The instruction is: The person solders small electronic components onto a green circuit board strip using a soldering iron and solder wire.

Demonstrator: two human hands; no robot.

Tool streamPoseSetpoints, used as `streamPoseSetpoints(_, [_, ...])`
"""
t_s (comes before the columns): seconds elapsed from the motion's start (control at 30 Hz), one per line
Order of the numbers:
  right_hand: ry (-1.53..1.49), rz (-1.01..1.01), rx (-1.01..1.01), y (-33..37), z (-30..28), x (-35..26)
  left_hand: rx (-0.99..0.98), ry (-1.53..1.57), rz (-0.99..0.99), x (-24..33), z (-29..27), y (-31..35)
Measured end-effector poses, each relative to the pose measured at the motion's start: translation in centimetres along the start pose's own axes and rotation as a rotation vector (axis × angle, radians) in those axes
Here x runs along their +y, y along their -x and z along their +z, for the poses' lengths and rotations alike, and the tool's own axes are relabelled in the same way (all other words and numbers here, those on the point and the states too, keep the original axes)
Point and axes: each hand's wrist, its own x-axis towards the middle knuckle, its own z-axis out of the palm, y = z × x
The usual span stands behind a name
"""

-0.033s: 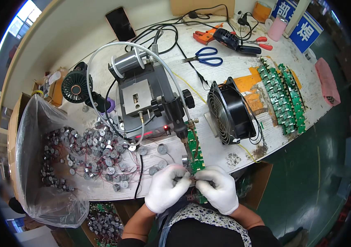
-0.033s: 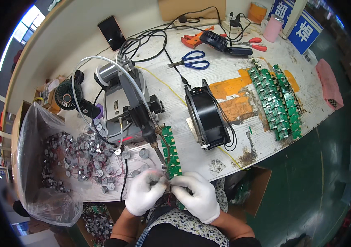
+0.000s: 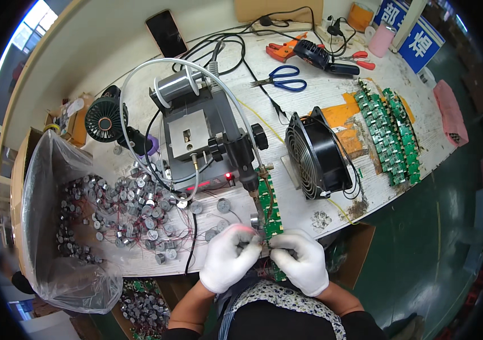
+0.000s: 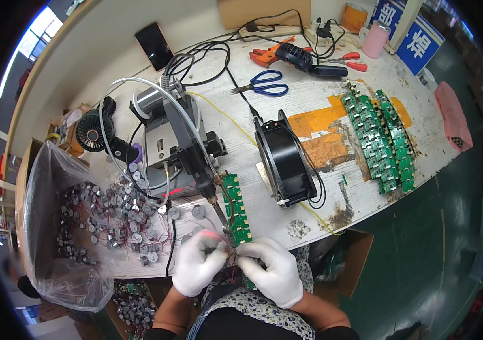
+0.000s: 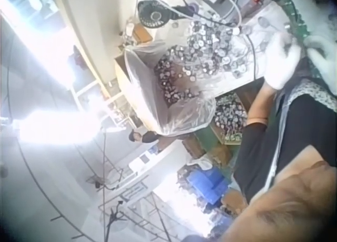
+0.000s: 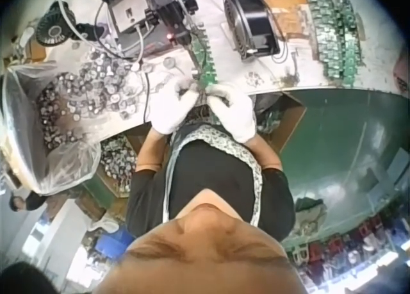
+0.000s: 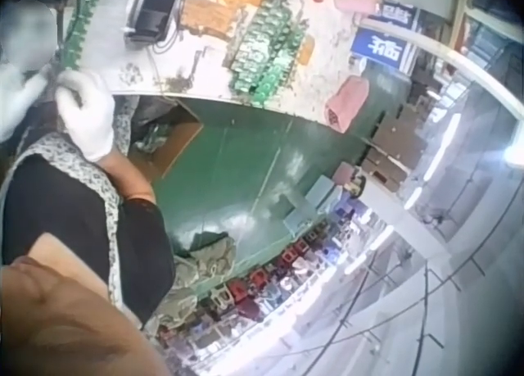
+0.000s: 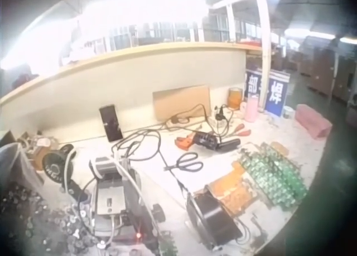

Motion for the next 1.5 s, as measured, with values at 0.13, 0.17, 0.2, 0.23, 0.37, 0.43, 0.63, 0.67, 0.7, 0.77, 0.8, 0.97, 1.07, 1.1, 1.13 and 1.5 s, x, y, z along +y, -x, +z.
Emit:
streamPoseSetpoints(0.13, [-0.081, 0.087, 0.028, 0.8, 0.0, -0.4, 0.180, 0.136, 0.193, -1.6, 0.7, -0.7])
streamPoseSetpoints(0.17, [-0.071, 0.055, 0.014, 0.8, 0.0, -0.2, 0.202, 0.204, 0.177, -1.5, 0.8, -0.8])
streamPoseSetpoints(0.2, [-0.060, 0.022, 0.000, 0.9, 0.0, -0.1, 0.204, 0.204, 0.179, -1.4, 0.9, -0.8])
streamPoseSetpoints(0.23, [-0.060, 0.020, 0.000, 1.0, 0.0, 0.0, 0.204, 0.260, 0.121, -1.1, 1.0, -0.8])
streamPoseSetpoints(0.37, [-0.060, 0.008, 0.003, 1.1, 0.1, 0.0, 0.126, 0.438, -0.141, -0.6, 1.1, -0.7])
streamPoseSetpoints(0.43, [-0.053, 0.001, 0.001, 1.1, 0.0, -0.1, 0.127, 0.447, -0.176, -0.4, 1.1, -0.6])
streamPoseSetpoints(0.63, [-0.077, -0.024, 0.024, 1.2, 0.2, 0.3, 0.347, 0.260, 0.144, -1.5, 2.0, -1.1])
streamPoseSetpoints(0.67, [-0.090, -0.010, 0.020, 1.2, 0.1, 0.3, 0.403, 0.257, 0.271, -1.6, 2.0, -1.2])
streamPoseSetpoints(0.7, [-0.103, 0.004, 0.015, 1.2, 0.1, 0.3, 0.403, 0.256, 0.271, -1.5, 2.0, -1.0])
streamPoseSetpoints(0.77, [-0.095, -0.011, 0.016, 1.2, 0.1, 0.3, 0.213, 0.529, -0.139, 0.0, 1.9, -0.7])
streamPoseSetpoints(0.8, [-0.087, -0.027, 0.017, 1.1, 0.1, 0.3, 0.214, 0.529, -0.139, -0.1, 1.9, -0.7])
streamPoseSetpoints(0.97, [-0.117, 0.007, 0.026, 1.3, 0.3, 0.3, 0.239, 0.470, -0.123, -0.5, 2.3, -0.6])
streamPoseSetpoints(1.07, [-0.102, -0.007, 0.028, 1.2, 0.4, 0.2, 0.265, 0.469, -0.074, -0.3, 2.8, -0.5])
streamPoseSetpoints(1.1, [-0.096, -0.014, 0.028, 1.1, 0.4, 0.2, 0.266, 0.469, -0.074, -0.2, 2.9, -0.6])
streamPoseSetpoints(1.13, [-0.095, -0.014, 0.028, 1.1, 0.5, 0.2, 0.292, 0.464, -0.074, -0.1, 3.0, -0.7])
streamPoseSetpoints(1.5, [-0.112, -0.015, 0.066, 0.8, 0.8, 0.2, 0.403, 0.567, -0.064, -0.5, 4.2, -1.0])
